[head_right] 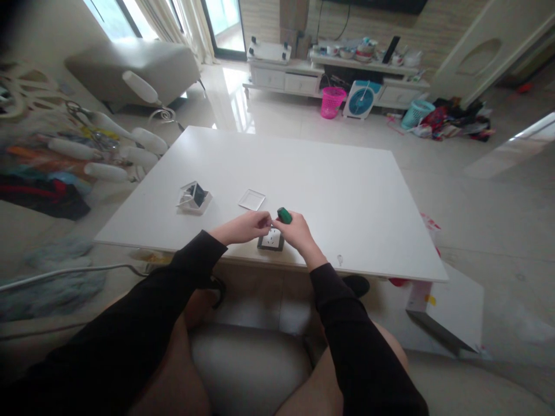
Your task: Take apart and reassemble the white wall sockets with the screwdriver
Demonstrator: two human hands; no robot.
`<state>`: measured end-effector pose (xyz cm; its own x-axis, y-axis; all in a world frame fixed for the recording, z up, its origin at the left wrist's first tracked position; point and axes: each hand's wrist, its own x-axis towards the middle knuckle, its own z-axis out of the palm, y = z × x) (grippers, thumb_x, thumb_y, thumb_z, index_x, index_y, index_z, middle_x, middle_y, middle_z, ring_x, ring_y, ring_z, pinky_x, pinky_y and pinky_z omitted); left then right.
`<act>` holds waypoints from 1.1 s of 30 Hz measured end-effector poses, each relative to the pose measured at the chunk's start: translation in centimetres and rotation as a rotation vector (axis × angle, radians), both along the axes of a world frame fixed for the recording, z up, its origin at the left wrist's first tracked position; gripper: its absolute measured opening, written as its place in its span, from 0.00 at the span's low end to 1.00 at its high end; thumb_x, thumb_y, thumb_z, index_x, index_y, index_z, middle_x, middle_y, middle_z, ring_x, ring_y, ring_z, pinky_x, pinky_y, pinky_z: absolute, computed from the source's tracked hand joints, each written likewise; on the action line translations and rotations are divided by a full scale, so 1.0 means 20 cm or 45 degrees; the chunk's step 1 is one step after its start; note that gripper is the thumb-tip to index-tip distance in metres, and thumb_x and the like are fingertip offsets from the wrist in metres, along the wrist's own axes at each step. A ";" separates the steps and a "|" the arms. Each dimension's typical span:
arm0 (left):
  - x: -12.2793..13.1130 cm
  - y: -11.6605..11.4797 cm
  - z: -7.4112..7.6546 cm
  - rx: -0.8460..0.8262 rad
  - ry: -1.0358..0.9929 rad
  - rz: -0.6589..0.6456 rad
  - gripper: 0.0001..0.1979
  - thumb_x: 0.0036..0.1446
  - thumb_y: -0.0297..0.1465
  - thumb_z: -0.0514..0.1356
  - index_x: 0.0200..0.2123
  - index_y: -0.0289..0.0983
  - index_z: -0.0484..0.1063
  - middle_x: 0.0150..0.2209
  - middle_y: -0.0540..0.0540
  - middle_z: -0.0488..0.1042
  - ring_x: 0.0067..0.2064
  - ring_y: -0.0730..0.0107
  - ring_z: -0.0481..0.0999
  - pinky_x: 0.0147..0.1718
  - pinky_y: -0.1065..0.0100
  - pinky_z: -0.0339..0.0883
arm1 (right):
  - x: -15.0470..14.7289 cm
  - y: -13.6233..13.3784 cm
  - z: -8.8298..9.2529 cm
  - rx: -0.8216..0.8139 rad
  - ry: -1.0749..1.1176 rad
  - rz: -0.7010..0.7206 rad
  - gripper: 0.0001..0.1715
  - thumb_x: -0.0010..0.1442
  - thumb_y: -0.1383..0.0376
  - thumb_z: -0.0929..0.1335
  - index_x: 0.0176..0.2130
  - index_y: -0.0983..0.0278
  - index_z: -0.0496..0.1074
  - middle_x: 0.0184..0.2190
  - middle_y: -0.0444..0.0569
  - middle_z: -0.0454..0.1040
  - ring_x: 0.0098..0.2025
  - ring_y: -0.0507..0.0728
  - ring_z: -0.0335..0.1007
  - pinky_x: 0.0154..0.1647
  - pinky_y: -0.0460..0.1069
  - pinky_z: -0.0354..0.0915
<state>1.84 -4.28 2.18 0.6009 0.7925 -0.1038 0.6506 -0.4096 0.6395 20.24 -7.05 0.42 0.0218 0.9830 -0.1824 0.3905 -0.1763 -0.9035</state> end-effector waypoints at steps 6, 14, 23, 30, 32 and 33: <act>0.02 0.02 0.02 -0.033 -0.123 0.088 0.03 0.61 0.28 0.60 0.34 0.35 0.73 0.30 0.48 0.76 0.31 0.69 0.72 0.33 0.68 0.62 | -0.04 -0.01 0.02 -0.142 0.299 -0.193 0.18 0.42 0.56 0.74 0.31 0.64 0.74 0.23 0.42 0.72 0.22 0.50 0.61 0.22 0.47 0.59; 0.03 0.00 0.01 -0.066 -0.336 0.134 0.04 0.59 0.28 0.62 0.33 0.37 0.69 0.29 0.50 0.73 0.31 0.71 0.71 0.32 0.68 0.62 | -0.05 -0.02 0.04 -0.080 0.595 -0.330 0.27 0.34 0.57 0.81 0.32 0.64 0.73 0.20 0.37 0.68 0.20 0.47 0.58 0.20 0.45 0.56; 0.06 0.02 0.00 -0.099 -0.763 0.257 0.10 0.55 0.36 0.68 0.33 0.34 0.76 0.31 0.48 0.77 0.32 0.74 0.72 0.33 0.70 0.65 | -0.05 -0.02 0.06 -0.167 0.940 -0.346 0.27 0.38 0.60 0.82 0.34 0.62 0.70 0.18 0.33 0.63 0.18 0.44 0.52 0.20 0.43 0.55; 0.09 0.04 -0.01 -0.199 -0.936 0.354 0.15 0.50 0.40 0.72 0.32 0.33 0.80 0.30 0.46 0.80 0.33 0.72 0.74 0.34 0.68 0.66 | -0.06 -0.02 0.08 -0.179 1.053 -0.372 0.22 0.42 0.64 0.79 0.34 0.61 0.68 0.20 0.33 0.64 0.18 0.43 0.50 0.21 0.42 0.55; 0.10 0.04 -0.02 -0.240 -0.977 0.379 0.15 0.50 0.40 0.72 0.32 0.33 0.81 0.31 0.45 0.80 0.33 0.72 0.75 0.35 0.68 0.67 | -0.06 -0.02 0.08 -0.175 1.073 -0.376 0.22 0.42 0.64 0.79 0.34 0.61 0.68 0.22 0.33 0.65 0.18 0.43 0.50 0.21 0.42 0.56; 0.11 0.04 -0.02 -0.271 -1.007 0.392 0.15 0.49 0.40 0.72 0.32 0.33 0.81 0.31 0.45 0.81 0.34 0.72 0.75 0.36 0.68 0.68 | -0.06 -0.02 0.08 -0.169 1.065 -0.394 0.22 0.42 0.65 0.78 0.35 0.61 0.68 0.22 0.34 0.66 0.18 0.43 0.51 0.21 0.42 0.56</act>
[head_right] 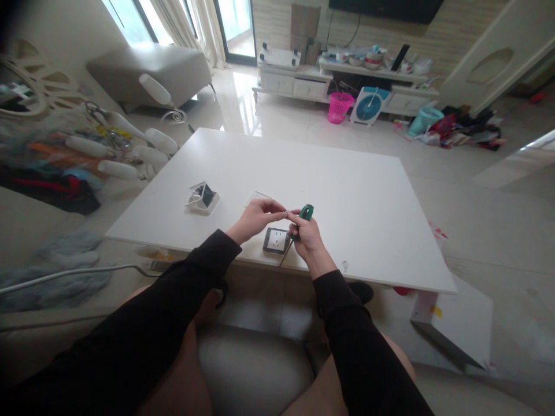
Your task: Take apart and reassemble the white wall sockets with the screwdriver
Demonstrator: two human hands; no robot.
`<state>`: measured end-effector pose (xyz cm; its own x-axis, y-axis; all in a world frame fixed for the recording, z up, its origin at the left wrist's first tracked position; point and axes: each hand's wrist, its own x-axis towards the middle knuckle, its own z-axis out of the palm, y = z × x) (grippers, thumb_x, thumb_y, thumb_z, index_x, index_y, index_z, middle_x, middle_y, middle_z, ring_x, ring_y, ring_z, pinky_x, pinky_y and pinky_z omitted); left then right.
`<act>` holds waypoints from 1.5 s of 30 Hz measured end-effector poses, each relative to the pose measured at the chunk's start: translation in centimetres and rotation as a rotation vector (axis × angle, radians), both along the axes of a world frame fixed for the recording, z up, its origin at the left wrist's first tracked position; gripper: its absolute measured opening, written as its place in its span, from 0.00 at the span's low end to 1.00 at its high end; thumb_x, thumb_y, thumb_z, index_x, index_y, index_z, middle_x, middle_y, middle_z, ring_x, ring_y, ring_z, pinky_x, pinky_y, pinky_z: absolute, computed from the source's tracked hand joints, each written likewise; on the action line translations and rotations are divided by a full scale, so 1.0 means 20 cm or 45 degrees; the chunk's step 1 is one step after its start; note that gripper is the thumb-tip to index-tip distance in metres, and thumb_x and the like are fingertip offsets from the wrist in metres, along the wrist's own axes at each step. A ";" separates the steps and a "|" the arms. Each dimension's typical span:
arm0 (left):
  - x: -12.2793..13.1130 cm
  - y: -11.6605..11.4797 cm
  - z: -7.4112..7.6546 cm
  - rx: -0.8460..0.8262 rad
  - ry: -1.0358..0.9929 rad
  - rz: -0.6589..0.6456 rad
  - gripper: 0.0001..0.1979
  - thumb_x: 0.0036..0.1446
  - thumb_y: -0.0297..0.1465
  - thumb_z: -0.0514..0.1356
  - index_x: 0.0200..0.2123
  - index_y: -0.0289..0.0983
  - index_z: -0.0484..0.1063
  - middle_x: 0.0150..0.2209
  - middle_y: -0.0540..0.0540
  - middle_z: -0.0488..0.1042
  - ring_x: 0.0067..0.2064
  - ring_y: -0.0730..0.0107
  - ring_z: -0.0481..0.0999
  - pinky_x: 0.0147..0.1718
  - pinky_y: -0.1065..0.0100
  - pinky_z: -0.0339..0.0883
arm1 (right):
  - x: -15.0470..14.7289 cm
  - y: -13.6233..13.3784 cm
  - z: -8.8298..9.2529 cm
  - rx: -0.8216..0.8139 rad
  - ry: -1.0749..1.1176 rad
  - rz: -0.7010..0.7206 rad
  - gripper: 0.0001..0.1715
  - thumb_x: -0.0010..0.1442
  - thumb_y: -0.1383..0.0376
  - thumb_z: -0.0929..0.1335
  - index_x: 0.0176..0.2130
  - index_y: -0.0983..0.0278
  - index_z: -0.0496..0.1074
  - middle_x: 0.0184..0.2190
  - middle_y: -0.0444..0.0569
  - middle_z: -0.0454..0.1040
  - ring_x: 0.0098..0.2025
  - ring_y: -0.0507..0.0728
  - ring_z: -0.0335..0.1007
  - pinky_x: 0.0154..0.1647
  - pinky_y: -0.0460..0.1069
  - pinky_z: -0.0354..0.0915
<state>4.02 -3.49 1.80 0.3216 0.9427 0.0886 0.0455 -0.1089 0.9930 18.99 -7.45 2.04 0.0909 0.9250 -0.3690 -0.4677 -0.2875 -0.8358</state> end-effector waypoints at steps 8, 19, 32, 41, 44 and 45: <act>0.00 0.00 -0.03 -0.054 0.023 -0.003 0.10 0.49 0.34 0.72 0.32 0.33 0.81 0.31 0.45 0.82 0.34 0.70 0.79 0.38 0.66 0.72 | 0.11 0.09 -0.03 -0.130 -0.087 -0.551 0.13 0.53 0.67 0.68 0.35 0.58 0.57 0.28 0.35 0.64 0.21 0.45 0.62 0.27 0.44 0.68; -0.05 -0.05 0.01 -0.163 0.171 0.006 0.13 0.49 0.23 0.72 0.40 0.33 0.80 0.29 0.46 0.83 0.33 0.69 0.82 0.37 0.67 0.76 | 0.27 0.09 0.07 0.277 -0.148 -0.808 0.24 0.50 0.56 0.80 0.37 0.61 0.68 0.33 0.38 0.73 0.34 0.51 0.78 0.33 0.47 0.73; -0.03 -0.04 -0.02 -0.164 0.158 0.024 0.13 0.48 0.22 0.73 0.38 0.34 0.76 0.27 0.48 0.81 0.31 0.70 0.82 0.33 0.69 0.75 | 0.23 0.08 0.06 0.283 -0.108 -0.778 0.27 0.50 0.53 0.81 0.37 0.60 0.67 0.33 0.37 0.74 0.33 0.51 0.78 0.34 0.47 0.77; -0.03 -0.05 -0.04 -0.065 0.261 0.021 0.13 0.49 0.23 0.72 0.38 0.35 0.77 0.27 0.49 0.80 0.31 0.70 0.80 0.34 0.69 0.73 | 0.22 0.08 0.07 0.252 -0.084 -0.785 0.23 0.51 0.59 0.80 0.37 0.60 0.67 0.33 0.37 0.74 0.32 0.50 0.78 0.32 0.46 0.76; -0.03 -0.06 -0.03 0.036 0.345 0.020 0.12 0.49 0.22 0.71 0.38 0.35 0.77 0.27 0.51 0.80 0.31 0.71 0.79 0.35 0.70 0.72 | 0.22 0.08 0.07 0.247 -0.087 -0.786 0.23 0.50 0.61 0.80 0.37 0.61 0.67 0.32 0.37 0.74 0.31 0.51 0.78 0.31 0.46 0.75; -0.03 -0.06 -0.02 0.083 0.389 0.016 0.12 0.49 0.22 0.71 0.38 0.36 0.78 0.27 0.51 0.79 0.31 0.72 0.79 0.35 0.70 0.71 | 0.21 0.08 0.07 0.249 -0.096 -0.783 0.23 0.50 0.61 0.80 0.37 0.61 0.67 0.31 0.37 0.74 0.30 0.51 0.78 0.31 0.46 0.75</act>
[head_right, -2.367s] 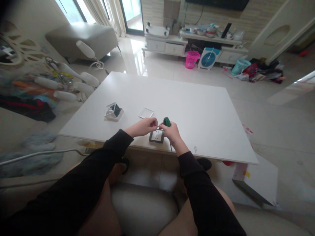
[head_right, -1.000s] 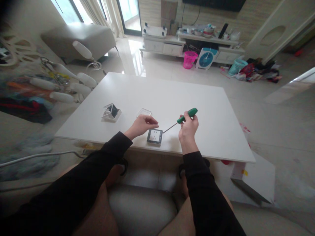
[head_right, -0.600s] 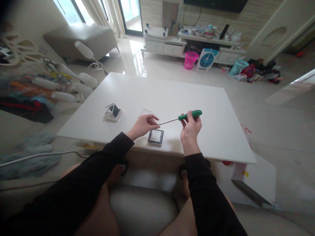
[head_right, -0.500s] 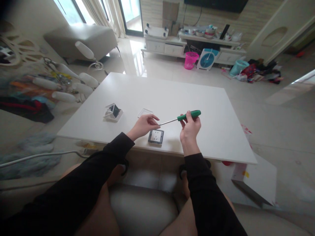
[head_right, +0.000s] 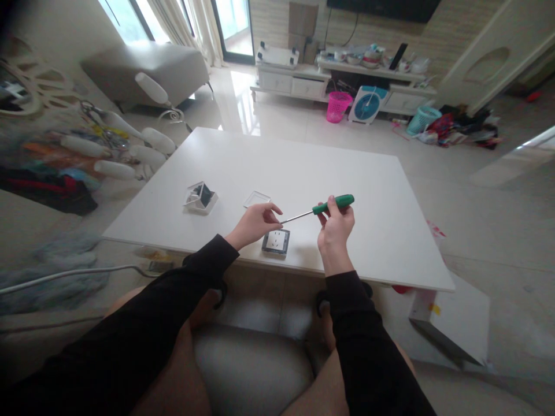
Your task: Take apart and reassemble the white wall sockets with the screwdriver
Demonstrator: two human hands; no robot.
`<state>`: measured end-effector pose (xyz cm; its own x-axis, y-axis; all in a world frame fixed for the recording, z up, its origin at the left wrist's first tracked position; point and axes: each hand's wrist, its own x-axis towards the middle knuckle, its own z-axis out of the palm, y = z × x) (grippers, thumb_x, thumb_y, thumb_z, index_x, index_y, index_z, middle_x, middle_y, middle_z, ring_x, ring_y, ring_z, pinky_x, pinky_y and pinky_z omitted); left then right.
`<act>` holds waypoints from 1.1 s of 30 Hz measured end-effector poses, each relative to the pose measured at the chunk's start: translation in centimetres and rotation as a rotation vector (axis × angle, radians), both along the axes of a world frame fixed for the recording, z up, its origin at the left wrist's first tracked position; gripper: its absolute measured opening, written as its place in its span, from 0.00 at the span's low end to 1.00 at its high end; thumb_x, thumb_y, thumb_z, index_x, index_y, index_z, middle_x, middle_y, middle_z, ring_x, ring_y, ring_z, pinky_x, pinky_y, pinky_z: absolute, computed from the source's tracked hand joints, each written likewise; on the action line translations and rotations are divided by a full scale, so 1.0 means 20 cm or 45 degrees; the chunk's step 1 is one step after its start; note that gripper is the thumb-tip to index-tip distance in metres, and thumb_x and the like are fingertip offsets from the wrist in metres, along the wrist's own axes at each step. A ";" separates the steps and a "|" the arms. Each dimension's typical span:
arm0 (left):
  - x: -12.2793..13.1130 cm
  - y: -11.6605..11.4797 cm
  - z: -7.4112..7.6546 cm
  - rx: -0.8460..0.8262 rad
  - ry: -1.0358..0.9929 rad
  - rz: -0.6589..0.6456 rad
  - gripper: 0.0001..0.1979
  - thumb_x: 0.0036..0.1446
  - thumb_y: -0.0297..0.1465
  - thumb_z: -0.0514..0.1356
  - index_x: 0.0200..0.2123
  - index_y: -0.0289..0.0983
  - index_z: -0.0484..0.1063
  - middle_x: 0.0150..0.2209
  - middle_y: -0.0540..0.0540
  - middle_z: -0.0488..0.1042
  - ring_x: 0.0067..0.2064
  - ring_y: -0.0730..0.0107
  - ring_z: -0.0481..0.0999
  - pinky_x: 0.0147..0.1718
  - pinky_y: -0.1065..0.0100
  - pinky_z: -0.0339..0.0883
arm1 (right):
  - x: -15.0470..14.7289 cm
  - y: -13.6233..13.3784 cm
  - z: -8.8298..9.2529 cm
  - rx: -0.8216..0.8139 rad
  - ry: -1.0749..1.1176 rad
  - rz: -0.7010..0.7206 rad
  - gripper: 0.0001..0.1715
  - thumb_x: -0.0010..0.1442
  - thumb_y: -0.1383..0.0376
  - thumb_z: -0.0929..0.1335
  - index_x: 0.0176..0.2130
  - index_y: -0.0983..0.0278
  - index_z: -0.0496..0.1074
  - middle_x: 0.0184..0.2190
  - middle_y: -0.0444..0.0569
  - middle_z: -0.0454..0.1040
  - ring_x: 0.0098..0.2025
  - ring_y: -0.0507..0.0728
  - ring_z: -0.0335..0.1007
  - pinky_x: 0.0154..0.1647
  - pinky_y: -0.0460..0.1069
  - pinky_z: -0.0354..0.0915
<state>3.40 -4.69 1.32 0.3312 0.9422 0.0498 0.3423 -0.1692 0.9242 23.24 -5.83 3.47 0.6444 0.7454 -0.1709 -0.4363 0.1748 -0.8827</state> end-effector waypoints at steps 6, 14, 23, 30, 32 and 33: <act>0.00 -0.01 0.00 0.140 0.179 -0.022 0.12 0.50 0.21 0.70 0.39 0.37 0.79 0.27 0.52 0.79 0.31 0.72 0.78 0.35 0.70 0.68 | -0.01 0.00 0.00 -0.012 -0.061 0.011 0.27 0.48 0.58 0.81 0.36 0.60 0.65 0.30 0.35 0.73 0.30 0.50 0.77 0.30 0.46 0.75; 0.00 -0.02 0.01 0.132 0.220 -0.039 0.12 0.50 0.22 0.71 0.39 0.37 0.79 0.28 0.51 0.81 0.32 0.70 0.80 0.36 0.69 0.69 | -0.01 0.00 -0.02 0.026 -0.163 -0.003 0.32 0.45 0.54 0.82 0.37 0.59 0.63 0.35 0.35 0.73 0.31 0.49 0.77 0.33 0.48 0.76; 0.01 -0.02 -0.01 0.048 0.118 -0.027 0.12 0.51 0.24 0.71 0.40 0.38 0.78 0.29 0.50 0.82 0.33 0.68 0.81 0.38 0.67 0.73 | -0.01 0.00 -0.02 0.072 -0.179 0.033 0.31 0.47 0.54 0.81 0.38 0.59 0.63 0.37 0.35 0.73 0.32 0.49 0.78 0.34 0.48 0.76; 0.00 -0.02 0.00 0.060 0.165 -0.058 0.13 0.52 0.24 0.69 0.42 0.38 0.77 0.29 0.51 0.81 0.33 0.69 0.80 0.38 0.68 0.71 | -0.01 0.00 -0.03 -0.012 -0.194 0.074 0.30 0.48 0.53 0.81 0.39 0.58 0.62 0.36 0.36 0.72 0.33 0.50 0.78 0.34 0.49 0.77; 0.00 -0.02 -0.01 0.052 0.174 -0.081 0.13 0.53 0.25 0.69 0.43 0.38 0.77 0.29 0.51 0.81 0.33 0.69 0.80 0.37 0.68 0.71 | -0.02 0.00 -0.03 -0.001 -0.214 0.080 0.31 0.48 0.53 0.81 0.39 0.58 0.62 0.37 0.36 0.72 0.33 0.50 0.78 0.34 0.49 0.77; 0.01 -0.02 -0.01 0.046 0.176 -0.093 0.13 0.53 0.25 0.69 0.43 0.38 0.77 0.29 0.51 0.81 0.33 0.70 0.79 0.37 0.68 0.71 | -0.02 -0.01 -0.03 0.007 -0.225 0.081 0.31 0.48 0.53 0.81 0.38 0.58 0.62 0.37 0.36 0.72 0.33 0.50 0.79 0.34 0.49 0.77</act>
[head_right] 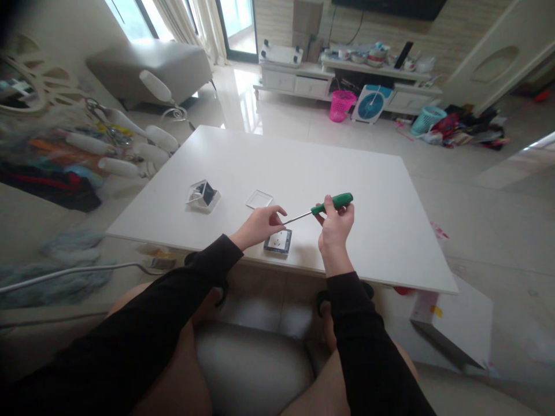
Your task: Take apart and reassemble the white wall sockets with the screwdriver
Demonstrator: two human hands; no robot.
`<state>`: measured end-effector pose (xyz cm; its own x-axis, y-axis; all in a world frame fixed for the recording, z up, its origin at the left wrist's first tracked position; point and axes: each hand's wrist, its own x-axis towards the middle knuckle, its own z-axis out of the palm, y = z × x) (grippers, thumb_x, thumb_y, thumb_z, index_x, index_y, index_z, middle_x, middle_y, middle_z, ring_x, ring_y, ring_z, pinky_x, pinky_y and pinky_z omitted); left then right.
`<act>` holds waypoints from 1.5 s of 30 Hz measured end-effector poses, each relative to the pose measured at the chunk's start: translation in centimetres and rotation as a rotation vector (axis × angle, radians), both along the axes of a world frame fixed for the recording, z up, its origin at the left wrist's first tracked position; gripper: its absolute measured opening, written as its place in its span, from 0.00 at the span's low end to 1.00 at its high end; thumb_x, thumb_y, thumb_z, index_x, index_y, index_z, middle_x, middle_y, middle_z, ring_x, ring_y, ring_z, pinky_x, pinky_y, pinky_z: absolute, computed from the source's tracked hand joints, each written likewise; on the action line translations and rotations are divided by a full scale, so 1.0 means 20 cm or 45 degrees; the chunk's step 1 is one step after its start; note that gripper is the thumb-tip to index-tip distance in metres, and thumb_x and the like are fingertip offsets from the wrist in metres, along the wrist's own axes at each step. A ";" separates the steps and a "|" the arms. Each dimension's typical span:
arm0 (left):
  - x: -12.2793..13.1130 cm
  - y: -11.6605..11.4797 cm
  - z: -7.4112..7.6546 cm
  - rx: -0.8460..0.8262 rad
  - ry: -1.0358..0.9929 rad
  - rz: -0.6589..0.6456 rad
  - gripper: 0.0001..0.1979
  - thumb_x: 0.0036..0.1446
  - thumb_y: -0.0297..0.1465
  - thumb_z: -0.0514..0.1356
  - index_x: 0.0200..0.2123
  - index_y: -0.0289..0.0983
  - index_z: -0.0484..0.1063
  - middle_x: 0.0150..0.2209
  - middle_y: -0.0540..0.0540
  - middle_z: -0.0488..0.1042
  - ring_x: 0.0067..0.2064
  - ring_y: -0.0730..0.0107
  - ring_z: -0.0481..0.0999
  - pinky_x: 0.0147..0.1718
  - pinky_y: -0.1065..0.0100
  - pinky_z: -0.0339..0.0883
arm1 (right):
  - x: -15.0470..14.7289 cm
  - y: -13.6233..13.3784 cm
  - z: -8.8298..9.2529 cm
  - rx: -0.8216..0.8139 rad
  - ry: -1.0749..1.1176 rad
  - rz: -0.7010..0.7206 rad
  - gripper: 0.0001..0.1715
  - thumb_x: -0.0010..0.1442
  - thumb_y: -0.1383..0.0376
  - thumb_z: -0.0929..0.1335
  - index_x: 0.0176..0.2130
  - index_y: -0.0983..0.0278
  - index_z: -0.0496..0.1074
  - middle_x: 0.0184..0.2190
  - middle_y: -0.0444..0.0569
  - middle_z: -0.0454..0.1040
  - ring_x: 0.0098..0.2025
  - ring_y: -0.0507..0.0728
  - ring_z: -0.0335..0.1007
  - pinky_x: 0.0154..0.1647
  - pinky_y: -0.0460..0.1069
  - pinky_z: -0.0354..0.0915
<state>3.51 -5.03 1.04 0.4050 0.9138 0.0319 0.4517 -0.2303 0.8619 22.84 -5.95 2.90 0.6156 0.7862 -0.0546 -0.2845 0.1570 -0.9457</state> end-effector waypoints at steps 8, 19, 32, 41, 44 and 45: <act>-0.01 0.02 -0.06 -0.013 0.146 -0.075 0.23 0.49 0.28 0.73 0.49 0.37 0.73 0.45 0.42 0.82 0.47 0.60 0.81 0.45 0.62 0.73 | -0.02 -0.02 0.02 0.076 -0.132 -0.015 0.30 0.48 0.53 0.81 0.38 0.58 0.63 0.38 0.37 0.72 0.33 0.50 0.78 0.32 0.47 0.77; -0.06 0.00 -0.20 0.056 0.762 -0.339 0.42 0.40 0.36 0.78 0.58 0.32 0.69 0.56 0.33 0.74 0.58 0.45 0.73 0.56 0.58 0.69 | -0.03 -0.04 0.04 0.175 -0.363 -0.002 0.24 0.50 0.57 0.80 0.37 0.59 0.66 0.36 0.38 0.70 0.33 0.48 0.73 0.32 0.44 0.74; -0.10 -0.02 -0.30 0.084 0.717 -0.354 0.50 0.41 0.36 0.77 0.66 0.34 0.61 0.65 0.30 0.66 0.66 0.42 0.67 0.64 0.54 0.64 | -0.07 -0.10 0.05 0.145 -0.439 0.133 0.21 0.50 0.59 0.80 0.37 0.59 0.68 0.35 0.39 0.69 0.35 0.50 0.69 0.34 0.45 0.73; -0.05 -0.01 -0.11 0.103 0.263 -0.231 0.36 0.44 0.21 0.67 0.60 0.34 0.70 0.59 0.34 0.72 0.60 0.52 0.74 0.61 0.55 0.69 | -0.14 -0.12 0.02 0.121 -0.512 0.259 0.19 0.50 0.61 0.79 0.38 0.59 0.70 0.33 0.38 0.71 0.35 0.50 0.69 0.29 0.41 0.67; -0.04 0.00 -0.03 0.009 -0.012 -0.076 0.25 0.48 0.18 0.60 0.51 0.37 0.73 0.53 0.40 0.77 0.55 0.58 0.78 0.52 0.58 0.75 | -0.14 -0.13 0.01 0.100 -0.500 0.274 0.20 0.50 0.60 0.79 0.38 0.59 0.70 0.34 0.39 0.72 0.35 0.50 0.69 0.28 0.42 0.67; -0.03 0.00 -0.01 -0.032 -0.080 -0.032 0.23 0.49 0.18 0.60 0.49 0.36 0.74 0.51 0.41 0.79 0.53 0.60 0.79 0.49 0.59 0.76 | -0.15 -0.13 0.01 0.100 -0.508 0.279 0.20 0.50 0.60 0.79 0.38 0.59 0.70 0.33 0.39 0.71 0.35 0.50 0.69 0.28 0.42 0.67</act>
